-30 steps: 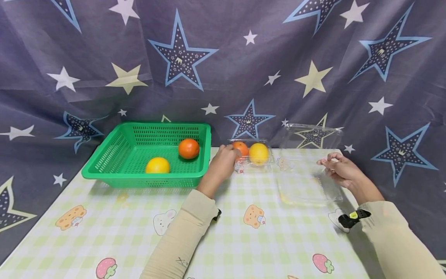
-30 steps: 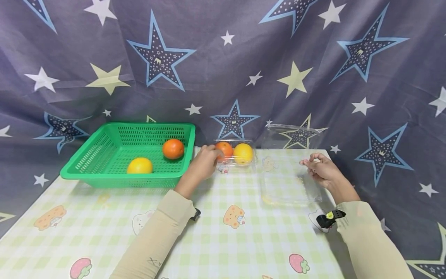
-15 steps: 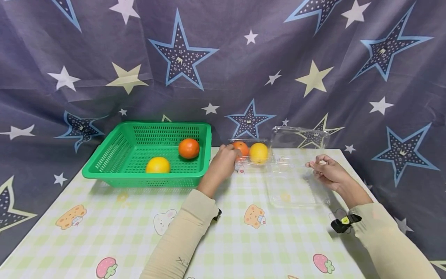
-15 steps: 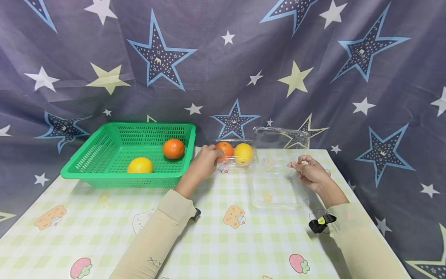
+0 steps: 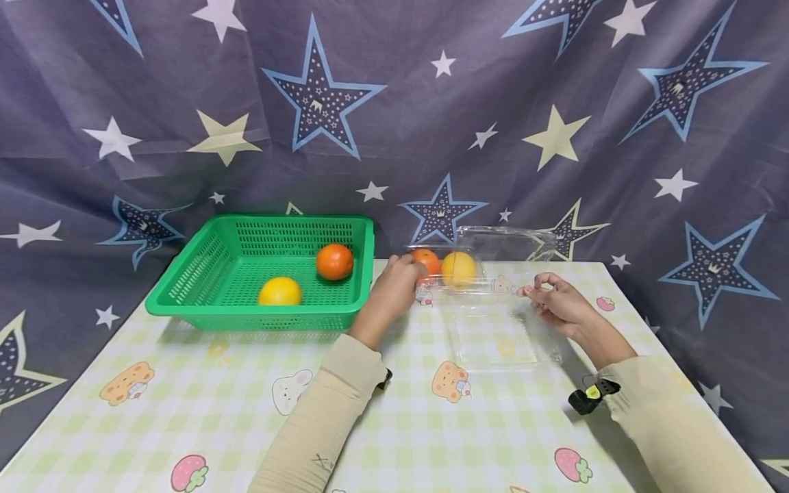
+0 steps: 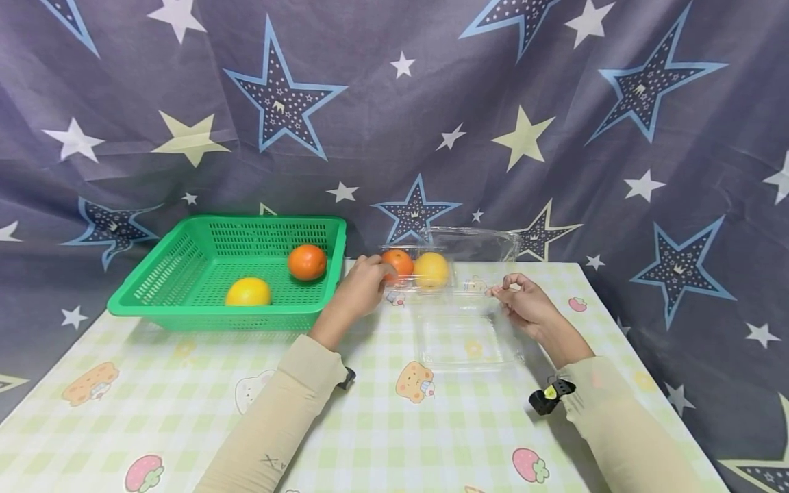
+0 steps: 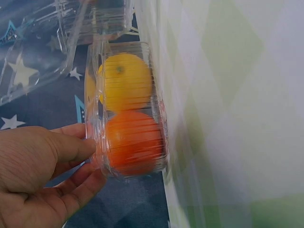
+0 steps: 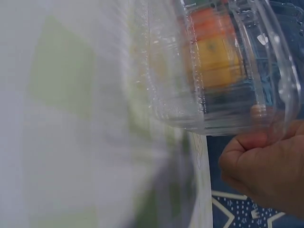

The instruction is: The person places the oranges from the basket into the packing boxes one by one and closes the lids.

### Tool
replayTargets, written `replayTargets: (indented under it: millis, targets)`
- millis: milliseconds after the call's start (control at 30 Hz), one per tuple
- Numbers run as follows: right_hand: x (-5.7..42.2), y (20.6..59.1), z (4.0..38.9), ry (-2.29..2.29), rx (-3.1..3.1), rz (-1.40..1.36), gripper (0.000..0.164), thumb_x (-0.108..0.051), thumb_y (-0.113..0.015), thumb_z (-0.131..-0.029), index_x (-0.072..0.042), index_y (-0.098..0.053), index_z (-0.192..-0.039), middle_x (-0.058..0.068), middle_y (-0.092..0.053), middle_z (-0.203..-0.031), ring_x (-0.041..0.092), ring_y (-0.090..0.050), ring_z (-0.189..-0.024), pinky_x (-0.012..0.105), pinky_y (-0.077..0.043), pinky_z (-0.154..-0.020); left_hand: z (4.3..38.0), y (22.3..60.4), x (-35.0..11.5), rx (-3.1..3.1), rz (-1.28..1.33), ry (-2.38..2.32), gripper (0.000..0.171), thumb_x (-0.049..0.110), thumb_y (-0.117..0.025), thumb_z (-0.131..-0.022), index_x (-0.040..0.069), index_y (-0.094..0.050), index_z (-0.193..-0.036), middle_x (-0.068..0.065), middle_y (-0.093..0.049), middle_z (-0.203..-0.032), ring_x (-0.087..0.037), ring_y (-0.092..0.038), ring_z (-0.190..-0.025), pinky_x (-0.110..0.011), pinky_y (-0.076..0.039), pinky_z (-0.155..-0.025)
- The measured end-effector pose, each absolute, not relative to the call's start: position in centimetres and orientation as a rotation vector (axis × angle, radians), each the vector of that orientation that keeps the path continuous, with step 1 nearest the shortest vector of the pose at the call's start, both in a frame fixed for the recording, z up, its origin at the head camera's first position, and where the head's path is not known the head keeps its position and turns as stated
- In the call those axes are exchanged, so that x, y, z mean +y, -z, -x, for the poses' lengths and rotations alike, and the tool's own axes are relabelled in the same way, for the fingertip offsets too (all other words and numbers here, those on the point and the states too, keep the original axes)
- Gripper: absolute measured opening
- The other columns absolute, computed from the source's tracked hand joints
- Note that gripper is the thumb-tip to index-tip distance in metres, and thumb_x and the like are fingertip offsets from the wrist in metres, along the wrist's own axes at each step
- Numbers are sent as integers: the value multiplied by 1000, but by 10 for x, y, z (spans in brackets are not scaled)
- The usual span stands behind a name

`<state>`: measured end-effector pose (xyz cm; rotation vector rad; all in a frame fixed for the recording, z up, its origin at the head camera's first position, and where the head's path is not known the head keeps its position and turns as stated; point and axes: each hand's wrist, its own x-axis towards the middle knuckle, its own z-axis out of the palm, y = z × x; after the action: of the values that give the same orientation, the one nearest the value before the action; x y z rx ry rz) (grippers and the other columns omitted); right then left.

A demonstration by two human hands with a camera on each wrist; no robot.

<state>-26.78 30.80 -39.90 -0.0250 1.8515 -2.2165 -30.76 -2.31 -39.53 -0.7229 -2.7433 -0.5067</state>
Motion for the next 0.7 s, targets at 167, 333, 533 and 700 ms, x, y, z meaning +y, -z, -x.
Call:
replayTargets:
  millis: [167,333,533,700]
  targets:
    - [296,400,269,2225,1840,9,15,-2,-45,-108,-11,-42,-96,3,-70,-96,9,-39,-67,20,-32,-58,308,395,-24,-2739,738,515,30,-9,-66,-90,8,-78,-111,-11,-68,-110,-28,-54,-92,-36,-47,-84]
    - [286,401,271,2253,1801,11,15,-2,-45,-107,-10,-43,-95,4,-69,-96,7,-41,-67,19,-34,-58,307,395,-24,-2732,731,519,29,-9,-65,-91,7,-78,-110,-11,-68,-110,-28,-55,-91,-36,-47,-84]
    - [277,400,273,2255,1788,2,15,-2,-47,-107,-10,-43,-95,4,-70,-94,7,-41,-65,19,-34,-57,307,395,-25,-2708,717,508,23,-7,-64,-91,5,-78,-104,-13,-69,-106,-31,-58,-91,-38,-50,-85]
    - [273,400,275,2251,1770,26,16,-2,-47,-107,-11,-43,-94,4,-69,-93,8,-40,-64,20,-34,-56,308,394,-25,-2697,688,489,14,-3,-68,-91,3,-78,-97,-14,-68,-100,-33,-60,-88,-41,-51,-82]
